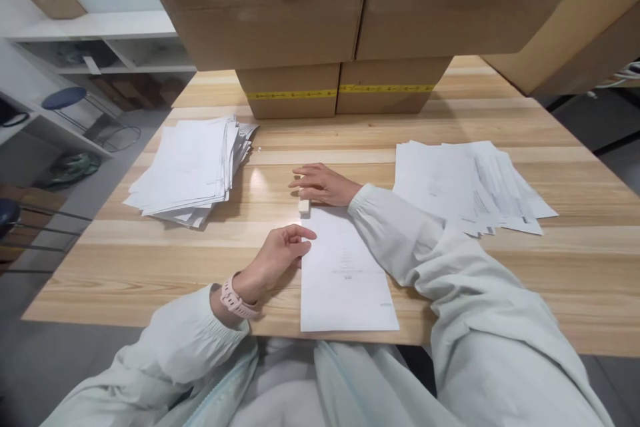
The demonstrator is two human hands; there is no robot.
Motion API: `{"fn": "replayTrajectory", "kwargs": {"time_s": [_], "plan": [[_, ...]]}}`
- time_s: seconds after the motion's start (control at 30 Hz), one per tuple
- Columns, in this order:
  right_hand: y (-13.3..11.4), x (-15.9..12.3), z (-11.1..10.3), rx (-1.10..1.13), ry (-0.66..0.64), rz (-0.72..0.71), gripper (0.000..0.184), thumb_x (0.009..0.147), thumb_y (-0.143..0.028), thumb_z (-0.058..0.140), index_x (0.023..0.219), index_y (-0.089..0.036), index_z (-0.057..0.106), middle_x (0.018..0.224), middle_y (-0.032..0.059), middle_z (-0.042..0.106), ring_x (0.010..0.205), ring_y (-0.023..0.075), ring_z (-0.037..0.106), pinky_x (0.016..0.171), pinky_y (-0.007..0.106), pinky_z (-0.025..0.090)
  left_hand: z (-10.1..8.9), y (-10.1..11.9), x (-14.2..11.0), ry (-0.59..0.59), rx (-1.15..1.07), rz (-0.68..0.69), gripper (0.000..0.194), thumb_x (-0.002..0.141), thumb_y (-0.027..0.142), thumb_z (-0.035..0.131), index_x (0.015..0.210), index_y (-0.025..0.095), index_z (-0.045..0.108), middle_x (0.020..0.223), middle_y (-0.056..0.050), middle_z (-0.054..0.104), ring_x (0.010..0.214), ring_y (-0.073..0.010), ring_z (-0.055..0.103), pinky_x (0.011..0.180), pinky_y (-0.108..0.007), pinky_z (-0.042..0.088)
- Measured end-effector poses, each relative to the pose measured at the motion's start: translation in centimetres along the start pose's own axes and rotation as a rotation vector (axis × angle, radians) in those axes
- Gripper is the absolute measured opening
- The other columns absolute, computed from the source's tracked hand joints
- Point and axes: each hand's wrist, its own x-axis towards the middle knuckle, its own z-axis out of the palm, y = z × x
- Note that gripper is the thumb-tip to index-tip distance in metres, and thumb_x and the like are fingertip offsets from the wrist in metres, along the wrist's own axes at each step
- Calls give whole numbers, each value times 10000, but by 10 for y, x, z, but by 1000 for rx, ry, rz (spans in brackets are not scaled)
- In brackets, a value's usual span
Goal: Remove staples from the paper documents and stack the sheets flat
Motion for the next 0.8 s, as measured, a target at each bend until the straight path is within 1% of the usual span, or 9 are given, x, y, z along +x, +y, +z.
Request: {"fn": "replayTrajectory", "kwargs": {"time_s": [0.07, 0.13, 0.27, 0.37, 0.43, 0.53, 0.63, 0.73, 0.8], "plan": [[-4, 2, 9, 40, 61, 19, 467, 976, -530, 459, 1235, -210, 680, 1452, 169, 536, 1407, 271, 422, 1146, 498, 313, -6, 2, 1, -7, 12, -3, 141, 728, 79, 618, 858, 109, 662, 563, 65, 446, 501, -56, 432, 462, -165, 406], [-11, 3, 12, 78, 79, 49, 431, 977, -502, 469, 1190, -198, 687, 1428, 177, 550, 1402, 266, 431, 1137, 491, 325, -11, 5, 2, -3, 19, -12, 143, 720, 83, 614, 854, 108, 659, 571, 60, 460, 511, -57, 443, 470, -166, 407], [-25, 4, 7, 164, 50, 149, 334, 970, -419, 481, 1087, -191, 695, 1446, 168, 521, 1405, 254, 422, 1120, 480, 342, -20, 9, 2, -4, 30, -21, 141, 709, 99, 614, 843, 114, 655, 570, 63, 450, 517, -58, 440, 473, -165, 397], [-30, 10, 4, 204, 29, 225, 282, 963, -355, 468, 959, -183, 691, 1432, 153, 523, 1364, 237, 460, 1091, 456, 371, -26, 9, 3, -25, 47, -14, 134, 700, 115, 623, 829, 118, 657, 562, 70, 426, 507, -56, 417, 469, -167, 383], [-31, 17, 6, 186, 44, 245, 299, 961, -346, 454, 835, -177, 666, 1340, 145, 588, 1304, 232, 506, 1078, 438, 378, -28, 10, 3, -42, 59, -12, 134, 697, 123, 624, 827, 122, 659, 556, 72, 421, 501, -58, 413, 468, -170, 374], [-30, 28, 15, 105, 115, 264, 329, 954, -351, 455, 702, -190, 591, 1156, 114, 676, 1150, 227, 580, 1043, 421, 385, -30, 10, 4, -60, 77, -15, 135, 694, 125, 619, 824, 128, 657, 546, 72, 424, 493, -60, 420, 465, -172, 350], [-31, 38, 24, 27, 177, 358, 299, 948, -328, 459, 707, -197, 579, 1052, 86, 700, 1014, 214, 596, 981, 398, 400, -31, 11, 4, -72, 90, -12, 134, 693, 124, 616, 821, 130, 656, 541, 74, 421, 487, -60, 415, 463, -173, 331], [-34, 45, 29, -48, 193, 452, 304, 960, -319, 433, 739, -197, 602, 996, 81, 695, 979, 216, 576, 950, 386, 394, -31, 12, 4, -80, 93, -17, 129, 691, 124, 616, 814, 131, 654, 538, 75, 419, 484, -60, 409, 461, -176, 315], [-36, 48, 31, -84, 202, 476, 315, 965, -319, 423, 742, -197, 609, 987, 82, 687, 977, 219, 562, 937, 379, 389, -31, 13, 3, -80, 97, -25, 124, 686, 122, 616, 804, 131, 651, 537, 73, 422, 484, -61, 409, 463, -180, 309]]}}
